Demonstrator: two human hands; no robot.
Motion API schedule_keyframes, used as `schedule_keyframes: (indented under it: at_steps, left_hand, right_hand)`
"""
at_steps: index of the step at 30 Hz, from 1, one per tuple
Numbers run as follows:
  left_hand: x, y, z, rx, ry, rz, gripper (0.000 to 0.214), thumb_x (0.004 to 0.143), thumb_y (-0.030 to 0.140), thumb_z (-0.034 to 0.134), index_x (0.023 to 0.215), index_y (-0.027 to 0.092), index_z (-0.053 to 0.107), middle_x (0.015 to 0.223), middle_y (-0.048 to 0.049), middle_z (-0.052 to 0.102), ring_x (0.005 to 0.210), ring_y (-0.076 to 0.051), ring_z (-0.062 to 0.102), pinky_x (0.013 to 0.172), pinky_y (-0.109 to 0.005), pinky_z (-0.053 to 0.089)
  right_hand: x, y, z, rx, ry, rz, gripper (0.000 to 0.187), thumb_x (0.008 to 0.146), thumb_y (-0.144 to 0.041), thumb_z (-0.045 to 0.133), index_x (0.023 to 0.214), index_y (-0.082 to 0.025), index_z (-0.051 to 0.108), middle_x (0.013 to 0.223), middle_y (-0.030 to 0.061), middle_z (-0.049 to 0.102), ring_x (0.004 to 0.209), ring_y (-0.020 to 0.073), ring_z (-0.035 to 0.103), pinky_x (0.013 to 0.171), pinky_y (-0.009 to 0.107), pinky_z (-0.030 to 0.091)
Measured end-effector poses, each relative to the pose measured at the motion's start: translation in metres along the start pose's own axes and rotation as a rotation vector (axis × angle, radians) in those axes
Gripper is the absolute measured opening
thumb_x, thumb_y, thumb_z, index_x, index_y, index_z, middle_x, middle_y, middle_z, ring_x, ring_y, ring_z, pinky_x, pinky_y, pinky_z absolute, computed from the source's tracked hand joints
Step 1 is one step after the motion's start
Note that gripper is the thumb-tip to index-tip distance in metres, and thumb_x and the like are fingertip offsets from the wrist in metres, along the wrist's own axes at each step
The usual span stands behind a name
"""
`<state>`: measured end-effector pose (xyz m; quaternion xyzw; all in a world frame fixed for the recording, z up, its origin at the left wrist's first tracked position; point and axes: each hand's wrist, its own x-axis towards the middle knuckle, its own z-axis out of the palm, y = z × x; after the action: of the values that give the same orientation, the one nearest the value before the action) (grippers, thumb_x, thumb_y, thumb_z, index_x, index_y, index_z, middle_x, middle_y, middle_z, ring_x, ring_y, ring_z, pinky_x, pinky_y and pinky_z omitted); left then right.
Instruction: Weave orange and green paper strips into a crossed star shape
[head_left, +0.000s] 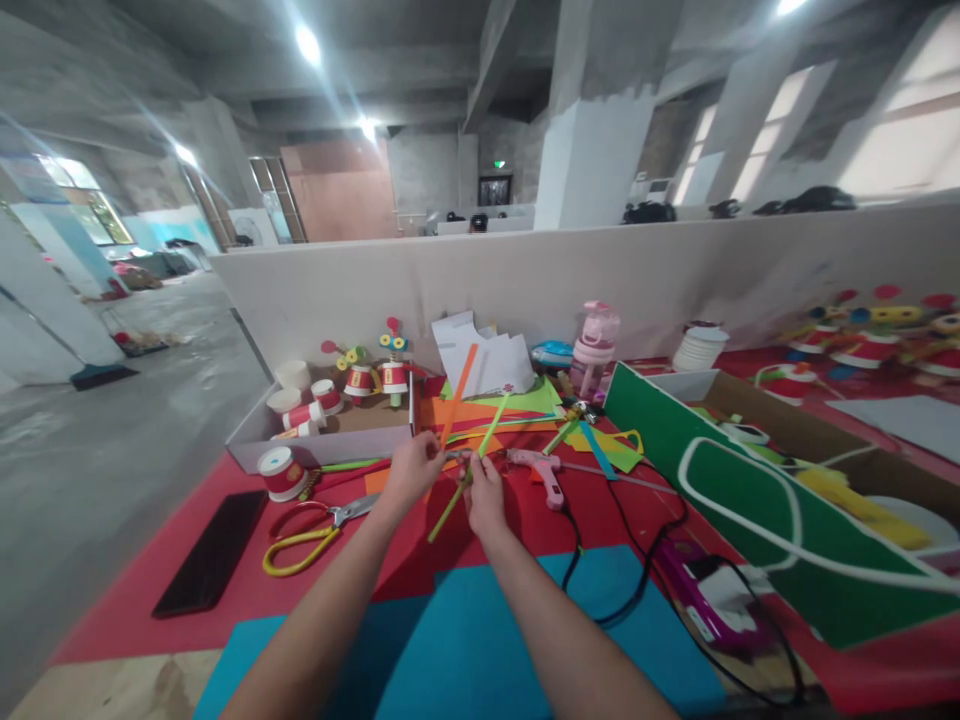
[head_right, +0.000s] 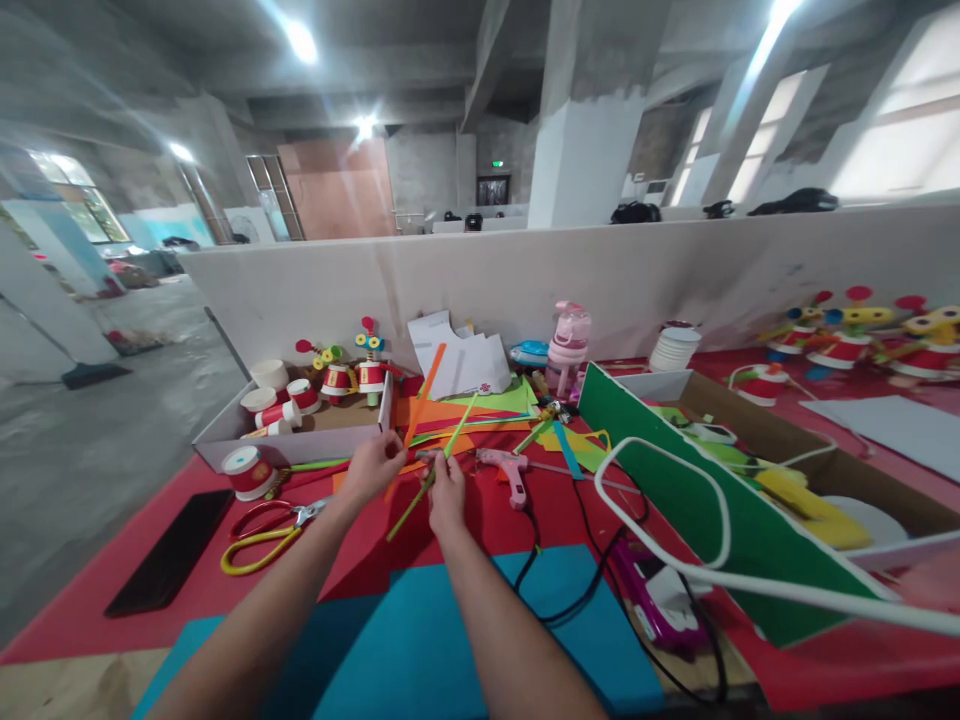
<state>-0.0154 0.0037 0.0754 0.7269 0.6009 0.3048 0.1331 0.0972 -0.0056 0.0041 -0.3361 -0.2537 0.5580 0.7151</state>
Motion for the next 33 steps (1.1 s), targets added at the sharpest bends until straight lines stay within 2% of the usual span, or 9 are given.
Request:
schedule_keyframes:
  at_steps: [4,9,10,13,17,21,26,30,33]
  left_hand:
    - [-0.039,-0.018,0.009,-0.442,-0.082,-0.056,0.012,0.072,0.024,0.055,0.063,0.018,0.051,0.057,0.0024,0.054,0.054,-0.011,0.050,0.054,-0.022,0.037]
    - [-0.053,-0.028,0.010,-0.693,-0.396,-0.103,0.026,0.075,0.040,0.061,0.066,0.016,0.054,0.054,0.0012,0.056,0.048,-0.012,0.053,0.050,-0.022,0.041]
    - [-0.052,-0.029,0.006,-0.717,-0.361,-0.099,0.031,0.077,0.044,0.060,0.066,0.015,0.056,0.056,-0.0002,0.057,0.050,-0.012,0.054,0.051,-0.022,0.041]
    - [-0.046,-0.033,-0.011,-0.831,-0.051,-0.168,0.040,0.078,0.053,0.058,0.074,0.013,0.061,0.066,-0.0031,0.062,0.054,-0.010,0.053,0.050,-0.020,0.039]
    - [-0.041,-0.037,-0.023,-1.128,0.052,-0.242,0.046,0.071,0.053,0.067,0.096,0.014,0.063,0.078,-0.0036,0.066,0.064,-0.011,0.058,0.058,-0.020,0.043]
    - [-0.039,-0.043,-0.021,-1.256,0.247,-0.398,0.041,0.062,0.047,0.075,0.084,0.014,0.062,0.065,0.0016,0.062,0.053,-0.008,0.053,0.051,-0.019,0.040]
    - [-0.040,-0.045,-0.011,-1.314,0.107,-0.455,0.038,0.060,0.045,0.075,0.075,0.014,0.059,0.053,0.0023,0.057,0.044,-0.010,0.051,0.045,-0.021,0.040]
    - [-0.040,-0.044,-0.011,-1.358,0.045,-0.491,0.037,0.064,0.045,0.075,0.070,0.014,0.054,0.049,0.0043,0.050,0.041,-0.007,0.045,0.040,-0.018,0.034]
    - [-0.040,-0.044,-0.018,-1.485,-0.022,-0.511,0.035,0.070,0.043,0.072,0.079,0.013,0.057,0.052,0.0052,0.047,0.040,-0.005,0.040,0.038,-0.017,0.032]
  right_hand:
    - [-0.006,-0.002,0.006,-0.033,-0.122,0.093,0.035,0.069,-0.050,0.070,0.078,-0.018,0.058,0.066,-0.0022,0.059,0.043,0.0044,0.039,0.039,0.018,0.028]
    - [-0.009,-0.003,0.004,-0.173,-0.170,0.162,0.042,0.062,-0.050,0.076,0.076,-0.017,0.055,0.041,-0.0116,0.038,0.035,0.0032,0.028,0.036,0.017,0.018]
    - [-0.009,-0.003,0.003,-0.201,-0.174,0.171,0.043,0.061,-0.050,0.077,0.077,-0.017,0.055,0.040,-0.0121,0.038,0.035,0.0030,0.027,0.036,0.017,0.017]
    - [-0.017,-0.005,0.004,-0.293,-0.294,0.268,0.042,0.063,-0.051,0.074,0.080,-0.017,0.055,0.040,-0.0119,0.040,0.033,0.0029,0.027,0.034,0.016,0.017]
    - [-0.038,-0.005,0.011,-0.468,-0.573,0.425,0.040,0.065,-0.051,0.072,0.078,-0.018,0.053,0.039,-0.0102,0.045,0.031,0.0039,0.033,0.033,0.015,0.022]
    - [-0.048,-0.011,0.015,-0.563,-0.727,0.526,0.043,0.067,-0.055,0.070,0.082,-0.018,0.053,0.045,-0.0079,0.053,0.035,0.0069,0.047,0.038,0.017,0.037]
    - [-0.038,-0.020,0.011,-0.572,-0.715,0.448,0.044,0.072,-0.058,0.065,0.086,-0.018,0.056,0.065,-0.0035,0.061,0.039,0.0056,0.050,0.036,0.018,0.041]
    - [-0.036,-0.016,0.009,-0.540,-0.701,0.422,0.042,0.070,-0.056,0.068,0.079,-0.017,0.055,0.062,-0.0044,0.058,0.038,0.0056,0.049,0.035,0.018,0.040]
    - [-0.038,-0.012,0.009,-0.488,-0.722,0.464,0.041,0.072,-0.055,0.067,0.079,-0.016,0.055,0.061,-0.0032,0.060,0.039,0.0057,0.049,0.036,0.018,0.040]
